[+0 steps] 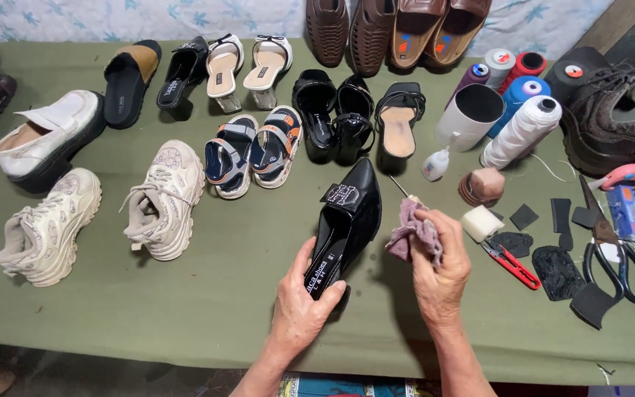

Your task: The person cleans a black high-heeled shoe by applying a liquid from a small bottle to the sole and heel, then wiping the surfaces with a cloth. They then pick up a black strappy sandal and wipe it with the same cloth.

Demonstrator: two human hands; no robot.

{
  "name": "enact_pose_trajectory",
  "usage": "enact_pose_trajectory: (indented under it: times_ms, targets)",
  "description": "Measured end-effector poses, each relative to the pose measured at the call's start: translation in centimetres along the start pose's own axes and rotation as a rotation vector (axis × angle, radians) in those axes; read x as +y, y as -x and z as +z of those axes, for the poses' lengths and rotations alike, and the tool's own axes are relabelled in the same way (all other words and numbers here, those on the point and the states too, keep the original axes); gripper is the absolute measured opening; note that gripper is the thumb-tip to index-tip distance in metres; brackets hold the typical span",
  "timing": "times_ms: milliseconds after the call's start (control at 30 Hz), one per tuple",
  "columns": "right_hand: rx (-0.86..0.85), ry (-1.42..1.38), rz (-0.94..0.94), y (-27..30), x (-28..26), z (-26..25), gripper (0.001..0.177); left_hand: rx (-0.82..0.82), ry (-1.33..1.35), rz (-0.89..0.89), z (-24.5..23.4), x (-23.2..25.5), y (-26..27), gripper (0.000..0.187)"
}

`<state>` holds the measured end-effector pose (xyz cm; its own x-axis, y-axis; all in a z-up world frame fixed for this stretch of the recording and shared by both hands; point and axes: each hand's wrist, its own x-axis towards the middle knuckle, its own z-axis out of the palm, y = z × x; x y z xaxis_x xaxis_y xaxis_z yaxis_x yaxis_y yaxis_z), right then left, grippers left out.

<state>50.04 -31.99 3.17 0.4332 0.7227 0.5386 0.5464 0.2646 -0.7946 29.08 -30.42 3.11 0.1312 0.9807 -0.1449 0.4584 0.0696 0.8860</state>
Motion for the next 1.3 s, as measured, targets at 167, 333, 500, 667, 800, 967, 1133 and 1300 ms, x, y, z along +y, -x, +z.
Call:
enact_pose_trajectory:
  times_ms: [167,333,500,667,800,967,1133,1300]
  targets:
    - [-0.166,0.033,-0.31,-0.2,-1.0,0.8,0.029,0.0,-0.058,0.13,0.5,-0.1,0.2,0.085]
    - [-0.004,0.21,-0.01,0.0,3.1,0.5,0.029,0.019,-0.108,0.049,-1.2,0.1,0.1,0.086]
    - [-0.267,0.144,-0.085,2.4,3.9,2.8,0.053,0.081,-0.112,0.005,-2.7,0.2,-0.8,0.085]
    - [-0.327,0.089,-0.14,3.5,3.7,4.0,0.044,0.105,-0.06,0.021,-3.4,-0.7,-1.0,0.083]
    - [-0.114,-0.009,0.168,2.2,2.6,2.5,0.029,0.151,-0.26,0.264,-3.1,-3.1,-0.8,0.087]
    - [0.002,-0.101,-0.005,0.8,0.2,2.0,0.02,0.128,-0.334,0.361,-1.9,-3.7,-0.4,0.087]
    - [-0.016,-0.115,0.035,0.3,2.9,2.7,0.052,0.038,-0.27,0.365,-1.6,-3.4,0.2,0.088]
    - [0.162,-0.238,0.377,-1.0,3.2,0.9,0.02,0.061,-0.317,0.529,-2.0,-3.1,0.4,0.086]
